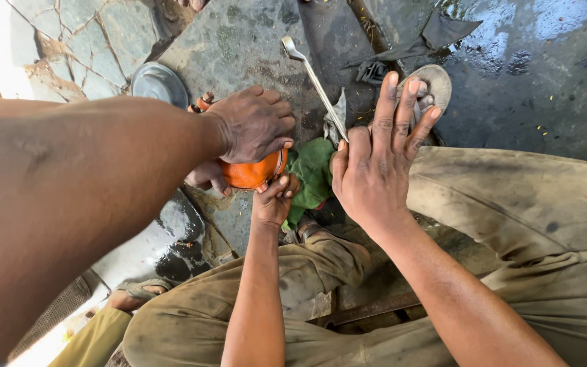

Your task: The person works on an orange mechanical component with another person while sitting on the ground, using a wrench and applying grease.

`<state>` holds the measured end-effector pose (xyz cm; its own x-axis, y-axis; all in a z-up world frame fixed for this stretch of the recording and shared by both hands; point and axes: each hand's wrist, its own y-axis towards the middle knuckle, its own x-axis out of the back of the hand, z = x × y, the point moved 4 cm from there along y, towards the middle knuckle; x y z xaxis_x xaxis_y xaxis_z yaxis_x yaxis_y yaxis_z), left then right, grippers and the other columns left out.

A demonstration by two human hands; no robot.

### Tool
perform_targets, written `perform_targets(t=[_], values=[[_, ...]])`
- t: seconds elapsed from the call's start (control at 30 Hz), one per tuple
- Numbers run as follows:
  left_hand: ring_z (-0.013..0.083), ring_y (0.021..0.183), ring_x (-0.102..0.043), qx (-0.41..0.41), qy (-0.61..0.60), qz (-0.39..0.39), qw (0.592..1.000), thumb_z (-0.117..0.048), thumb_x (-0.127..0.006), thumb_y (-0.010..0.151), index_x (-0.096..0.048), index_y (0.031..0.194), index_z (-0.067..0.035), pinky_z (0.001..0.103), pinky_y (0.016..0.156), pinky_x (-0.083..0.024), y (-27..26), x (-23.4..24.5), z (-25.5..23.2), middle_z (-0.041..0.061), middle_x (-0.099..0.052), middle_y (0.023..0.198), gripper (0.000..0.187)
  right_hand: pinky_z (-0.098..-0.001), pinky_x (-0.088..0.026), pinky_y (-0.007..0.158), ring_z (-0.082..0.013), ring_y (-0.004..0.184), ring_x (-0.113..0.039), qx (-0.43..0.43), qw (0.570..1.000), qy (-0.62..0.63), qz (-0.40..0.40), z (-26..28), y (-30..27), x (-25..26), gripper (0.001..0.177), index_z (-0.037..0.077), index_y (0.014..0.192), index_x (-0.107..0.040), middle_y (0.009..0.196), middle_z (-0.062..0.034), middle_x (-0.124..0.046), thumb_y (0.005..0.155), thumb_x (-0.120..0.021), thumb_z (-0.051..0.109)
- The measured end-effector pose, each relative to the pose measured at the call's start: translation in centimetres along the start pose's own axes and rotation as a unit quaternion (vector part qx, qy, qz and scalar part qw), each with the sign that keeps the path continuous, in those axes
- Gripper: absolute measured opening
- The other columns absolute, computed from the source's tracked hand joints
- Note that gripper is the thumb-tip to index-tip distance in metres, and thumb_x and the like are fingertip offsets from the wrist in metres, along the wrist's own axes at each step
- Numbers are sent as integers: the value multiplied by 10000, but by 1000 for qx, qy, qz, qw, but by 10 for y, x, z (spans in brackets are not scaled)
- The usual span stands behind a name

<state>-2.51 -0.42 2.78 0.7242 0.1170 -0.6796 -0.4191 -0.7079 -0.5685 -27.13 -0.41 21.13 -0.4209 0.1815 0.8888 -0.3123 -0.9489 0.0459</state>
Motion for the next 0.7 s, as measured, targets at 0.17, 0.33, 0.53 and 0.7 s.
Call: perform_targets(t=[0.17, 0.33, 0.53, 0.7], values=[[172, 648, -443, 3, 21, -18, 1000, 3, -718, 877, -526, 877, -111, 363, 651, -339, 1, -10, -2, -17, -401, 672, 223, -595, -445, 966, -431, 1103, -581, -183, 964, 65, 180, -9, 10, -6, 148, 80, 1069, -561, 1166, -306, -605, 1086, -498, 213], [166, 656, -443, -5, 21, 4, 1000, 6, -729, 891, -533, 897, -102, 352, 661, -330, -1, -14, -6, -23, -407, 674, 224, -517, -508, 593, -377, 682, -684, -199, 951, 213, 105, -19, 9, -16, 119, 39, 1072, -562, 783, -205, -678, 1058, -567, 157], [166, 647, -424, -1, 21, -2, 1000, 0, -723, 873, -537, 894, -106, 345, 649, -322, -3, -5, 1, -24, -402, 669, 215, -537, -504, 621, -438, 739, -687, -142, 959, 239, 47, -28, -2, -25, 96, 36, 1090, -561, 857, -223, -683, 1026, -576, 107], [170, 743, -450, -22, -44, 27, 998, -20, -688, 946, -558, 937, -108, 361, 736, -340, 9, 0, -7, -14, -463, 814, 157, -565, -481, 634, -469, 731, -663, -193, 947, 244, 81, -22, -3, -28, 132, 51, 1114, -575, 727, -252, -656, 1014, -593, 136]])
